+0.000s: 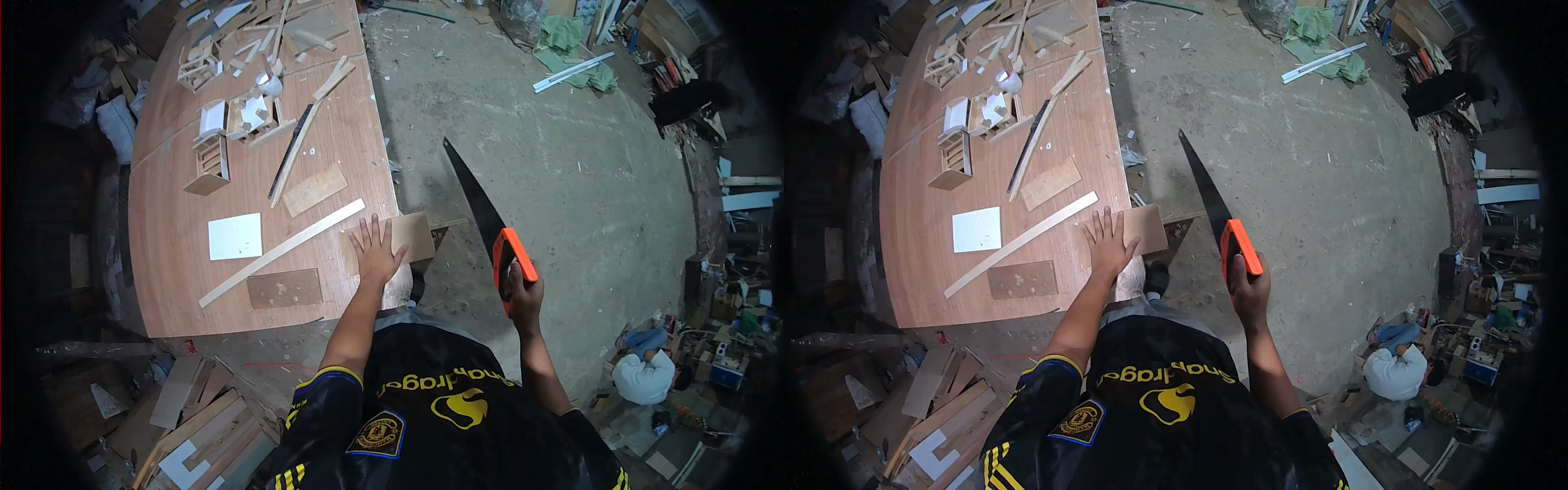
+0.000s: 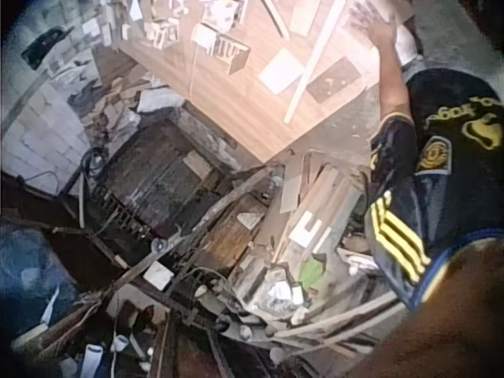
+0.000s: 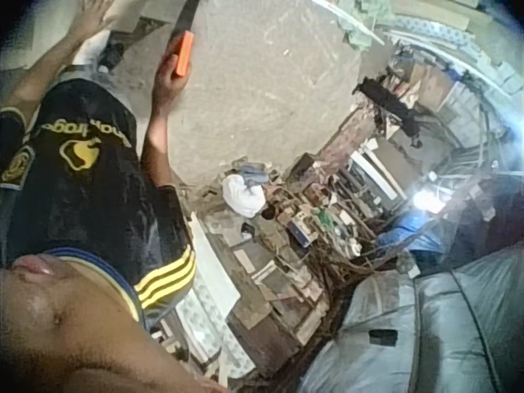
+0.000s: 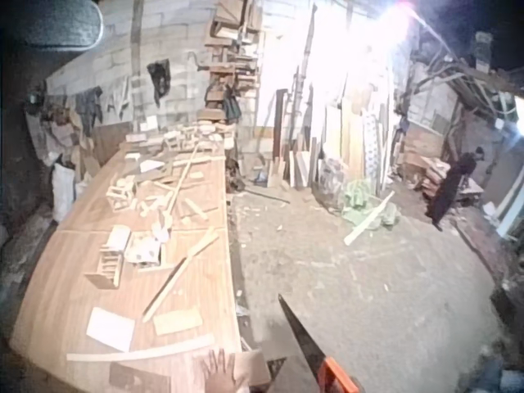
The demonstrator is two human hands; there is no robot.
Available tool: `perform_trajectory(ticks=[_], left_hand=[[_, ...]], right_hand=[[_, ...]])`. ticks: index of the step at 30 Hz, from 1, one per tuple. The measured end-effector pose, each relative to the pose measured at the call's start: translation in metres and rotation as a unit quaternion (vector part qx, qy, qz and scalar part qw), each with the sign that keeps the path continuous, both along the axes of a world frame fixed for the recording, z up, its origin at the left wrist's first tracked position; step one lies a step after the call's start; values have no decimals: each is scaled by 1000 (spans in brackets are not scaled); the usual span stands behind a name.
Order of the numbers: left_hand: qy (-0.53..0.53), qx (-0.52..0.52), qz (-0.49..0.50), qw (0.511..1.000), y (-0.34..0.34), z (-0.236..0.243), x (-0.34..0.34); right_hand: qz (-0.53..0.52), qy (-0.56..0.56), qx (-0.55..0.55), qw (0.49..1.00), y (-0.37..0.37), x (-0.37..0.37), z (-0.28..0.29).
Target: Using a hand saw to cut a small piece of wood against the edge of a workbench in a workshop.
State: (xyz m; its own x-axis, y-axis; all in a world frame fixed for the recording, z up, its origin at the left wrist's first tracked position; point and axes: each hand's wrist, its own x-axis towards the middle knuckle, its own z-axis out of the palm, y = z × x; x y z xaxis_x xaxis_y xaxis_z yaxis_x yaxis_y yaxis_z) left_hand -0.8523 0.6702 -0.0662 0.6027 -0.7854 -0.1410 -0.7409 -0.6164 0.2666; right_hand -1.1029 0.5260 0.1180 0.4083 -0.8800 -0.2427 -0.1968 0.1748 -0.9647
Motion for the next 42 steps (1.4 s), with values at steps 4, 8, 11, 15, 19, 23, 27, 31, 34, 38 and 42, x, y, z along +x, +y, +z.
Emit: perform_trajectory(ticks=[4, 8, 11, 15, 19, 23, 27, 31, 34, 38, 42], left_hand=[[0, 28, -38, 999, -7, 7, 5], [-25, -91, -27, 995, -1, -2, 9], [-36, -99, -26, 994, -4, -7, 7], [23, -70, -40, 996, -6, -10, 12], [1, -119, -104, 987, -17, -12, 27], [-49, -123, -140, 981, -21, -15, 31], [-78, -79, -146, 983, -21, -16, 33], [-7, -75, -141, 987, -28, 3, 30], [-26, -75, -130, 988, -25, 0, 30], [-51, -86, -127, 987, -24, -4, 31], [-19, -109, -116, 987, -24, 6, 31]], right_hand=[[7, 46, -76, 996, 12, 15, -7], [17, 68, -69, 995, 29, 39, 4], [22, 56, -61, 996, 35, 43, 6], [12, 71, -49, 996, 44, 54, 17], [0, 101, -71, 992, 54, 62, 14], [6, 78, 36, 996, 68, 82, 32], [4, 81, 46, 996, 73, 91, 22], [36, 178, -50, 982, 76, 107, 12], [64, 235, -93, 965, 80, 127, 11], [75, 188, -81, 976, 82, 136, 5], [83, 201, -116, 969, 83, 139, 6]])
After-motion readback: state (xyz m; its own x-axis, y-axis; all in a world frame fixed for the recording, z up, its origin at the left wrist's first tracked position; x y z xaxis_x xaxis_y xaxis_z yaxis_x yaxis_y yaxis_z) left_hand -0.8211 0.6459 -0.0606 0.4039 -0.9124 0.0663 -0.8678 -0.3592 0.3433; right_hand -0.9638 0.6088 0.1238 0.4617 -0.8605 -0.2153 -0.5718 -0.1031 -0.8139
